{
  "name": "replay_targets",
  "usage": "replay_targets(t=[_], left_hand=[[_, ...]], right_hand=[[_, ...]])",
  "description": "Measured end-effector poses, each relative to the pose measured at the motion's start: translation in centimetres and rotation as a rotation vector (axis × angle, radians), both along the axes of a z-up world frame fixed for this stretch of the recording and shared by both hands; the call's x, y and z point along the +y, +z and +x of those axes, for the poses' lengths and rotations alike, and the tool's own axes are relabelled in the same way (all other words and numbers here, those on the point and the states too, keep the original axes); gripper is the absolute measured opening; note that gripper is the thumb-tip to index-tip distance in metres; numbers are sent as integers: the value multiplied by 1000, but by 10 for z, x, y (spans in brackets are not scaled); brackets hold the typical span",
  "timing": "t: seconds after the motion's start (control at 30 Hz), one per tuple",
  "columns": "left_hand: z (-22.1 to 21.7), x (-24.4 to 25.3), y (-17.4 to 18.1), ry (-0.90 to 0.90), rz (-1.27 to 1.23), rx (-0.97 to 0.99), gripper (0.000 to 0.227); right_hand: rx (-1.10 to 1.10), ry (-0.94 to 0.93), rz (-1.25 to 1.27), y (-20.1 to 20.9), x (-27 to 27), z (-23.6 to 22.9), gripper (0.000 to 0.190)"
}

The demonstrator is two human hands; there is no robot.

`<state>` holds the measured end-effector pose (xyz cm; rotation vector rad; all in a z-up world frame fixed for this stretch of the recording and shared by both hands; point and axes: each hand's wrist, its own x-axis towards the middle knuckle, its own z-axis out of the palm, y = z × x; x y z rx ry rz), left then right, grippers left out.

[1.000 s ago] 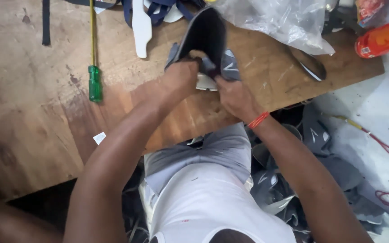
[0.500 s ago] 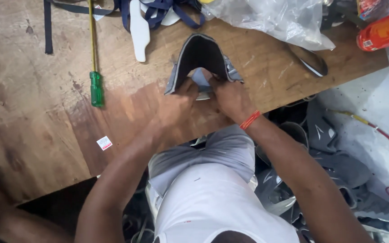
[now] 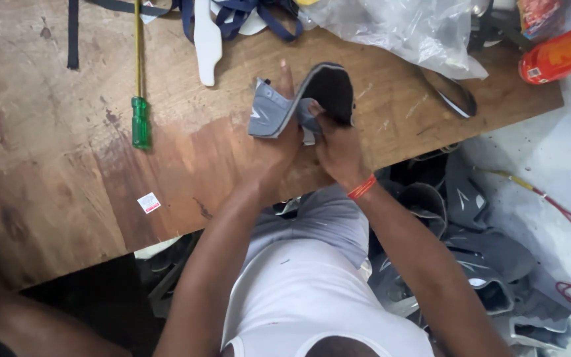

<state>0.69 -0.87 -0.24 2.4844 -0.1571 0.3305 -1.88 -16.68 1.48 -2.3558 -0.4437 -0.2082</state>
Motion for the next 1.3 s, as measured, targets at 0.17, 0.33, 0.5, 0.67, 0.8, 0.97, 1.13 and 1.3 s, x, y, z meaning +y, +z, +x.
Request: replay_targets(t=[0.17, 0.33, 0.5, 0.67, 0.8, 0.97, 1.13, 1.3], left_hand=[[21, -15, -7, 82, -24, -355, 55], [26, -14, -25, 10, -147, 29, 37], [21, 0, -40, -77, -297, 502, 31], [-12, 29, -54, -459, 417, -158, 64], [-14, 22, -72, -404, 445, -123, 59], [9, 6, 7, -59, -13, 403, 29], [6, 13, -12, -232, 279, 123, 32], [6, 23, -19, -474, 649, -271, 41]], right_hand=[[-50, -48, 27, -10, -3, -1, 31], [157, -71, -205, -33, -14, 5, 33], [-204, 78, -308, -38, -16, 9, 58], [47, 107, -455, -8, -1, 10, 54], [-86, 130, -485, -15, -3, 11, 49], [-199, 192, -366, -33, -21, 17, 47], [32, 176, -299, 3, -12, 18, 52], [-104, 246, -387, -9, -18, 22, 53]])
